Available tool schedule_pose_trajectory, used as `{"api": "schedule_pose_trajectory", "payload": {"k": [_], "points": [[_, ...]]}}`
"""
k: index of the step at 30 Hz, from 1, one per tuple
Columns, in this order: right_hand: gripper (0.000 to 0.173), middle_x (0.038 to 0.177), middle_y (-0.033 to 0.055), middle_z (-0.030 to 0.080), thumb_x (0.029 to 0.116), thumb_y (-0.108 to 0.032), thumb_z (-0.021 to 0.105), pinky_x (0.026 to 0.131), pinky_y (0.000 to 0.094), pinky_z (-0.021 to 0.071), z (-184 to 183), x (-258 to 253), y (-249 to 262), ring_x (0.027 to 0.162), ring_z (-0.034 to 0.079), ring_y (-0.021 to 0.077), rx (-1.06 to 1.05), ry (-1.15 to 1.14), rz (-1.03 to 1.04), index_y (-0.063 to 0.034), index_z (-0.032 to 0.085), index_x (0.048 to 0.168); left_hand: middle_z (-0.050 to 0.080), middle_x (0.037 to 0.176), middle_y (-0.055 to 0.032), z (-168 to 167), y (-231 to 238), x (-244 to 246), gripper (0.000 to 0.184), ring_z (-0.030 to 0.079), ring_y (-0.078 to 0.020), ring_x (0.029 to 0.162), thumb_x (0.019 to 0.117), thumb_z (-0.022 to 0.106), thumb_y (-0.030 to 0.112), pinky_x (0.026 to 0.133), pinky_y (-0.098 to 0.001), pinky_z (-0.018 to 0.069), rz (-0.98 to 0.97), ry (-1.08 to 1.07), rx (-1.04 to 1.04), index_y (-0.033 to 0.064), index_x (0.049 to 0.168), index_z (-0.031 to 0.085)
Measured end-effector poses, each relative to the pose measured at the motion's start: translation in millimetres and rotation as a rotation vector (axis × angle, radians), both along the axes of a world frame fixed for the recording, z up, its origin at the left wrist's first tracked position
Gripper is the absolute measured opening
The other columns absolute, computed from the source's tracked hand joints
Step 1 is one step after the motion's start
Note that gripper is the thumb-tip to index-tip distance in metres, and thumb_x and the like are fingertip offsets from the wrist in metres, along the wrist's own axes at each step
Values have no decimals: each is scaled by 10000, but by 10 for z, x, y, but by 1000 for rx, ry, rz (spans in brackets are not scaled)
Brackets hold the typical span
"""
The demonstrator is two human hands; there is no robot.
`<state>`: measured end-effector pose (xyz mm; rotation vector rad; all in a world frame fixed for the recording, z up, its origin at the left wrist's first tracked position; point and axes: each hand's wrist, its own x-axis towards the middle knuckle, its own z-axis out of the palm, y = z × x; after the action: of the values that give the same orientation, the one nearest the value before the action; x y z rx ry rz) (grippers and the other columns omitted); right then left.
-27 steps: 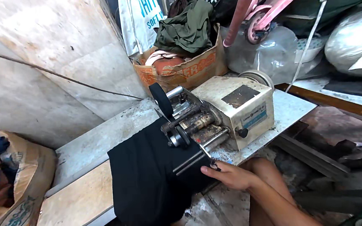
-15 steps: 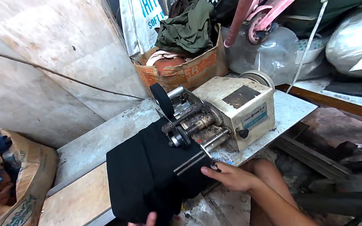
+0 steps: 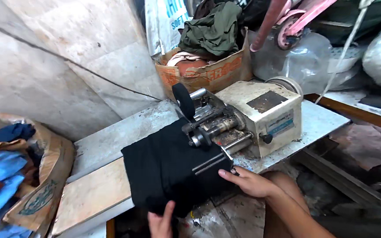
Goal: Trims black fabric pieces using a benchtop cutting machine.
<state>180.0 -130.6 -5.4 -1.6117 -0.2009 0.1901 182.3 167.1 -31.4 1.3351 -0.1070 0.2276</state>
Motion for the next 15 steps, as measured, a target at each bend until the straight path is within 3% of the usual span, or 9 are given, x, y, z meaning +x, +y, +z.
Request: {"api": "schedule_pose_trajectory", "payload": {"k": [3,5,8,12,15], "points": [[405,1085,-56,733,1050,-434,488,972,272,559,5,-33,45,1046,673,12,0,12,-73,-107,671,1201,767,988,-13,4,-391,-20,565,733,-90,931,706,924,192,880,-324,625,-81,74,166,-18,1149,642],[387,1078,-86,741,1036,-464,518,968,264,566,-45,-52,61,1039,682,8,0,-25,-129,-150,675,1201,769,997,-26,30,-503,-10,485,731,-91,950,736,905,146,909,-325,615,-197,95,220,-16,1131,675],[344,1065,-147,731,1014,-458,570,957,227,563,-97,-70,79,1018,677,-27,14,-30,-199,-189,644,1215,753,1055,-70,40,-355,43,458,717,-123,1008,786,832,34,958,-346,591,-217,78,81,-46,1189,629],[174,1052,-249,707,1054,-238,526,952,186,553,-39,-48,94,1004,660,-89,69,-16,-130,-228,551,1226,738,1086,-142,-12,-99,77,441,716,-160,1029,841,798,20,981,-369,581,-156,95,110,-104,1217,604],[213,1169,-187,706,1083,-188,478,1013,246,534,-1,20,32,1091,660,-28,130,-66,11,-187,518,1292,739,1061,-152,-74,-96,74,385,719,-154,1005,868,789,59,966,-356,582,-147,108,154,-107,1179,634]]}}
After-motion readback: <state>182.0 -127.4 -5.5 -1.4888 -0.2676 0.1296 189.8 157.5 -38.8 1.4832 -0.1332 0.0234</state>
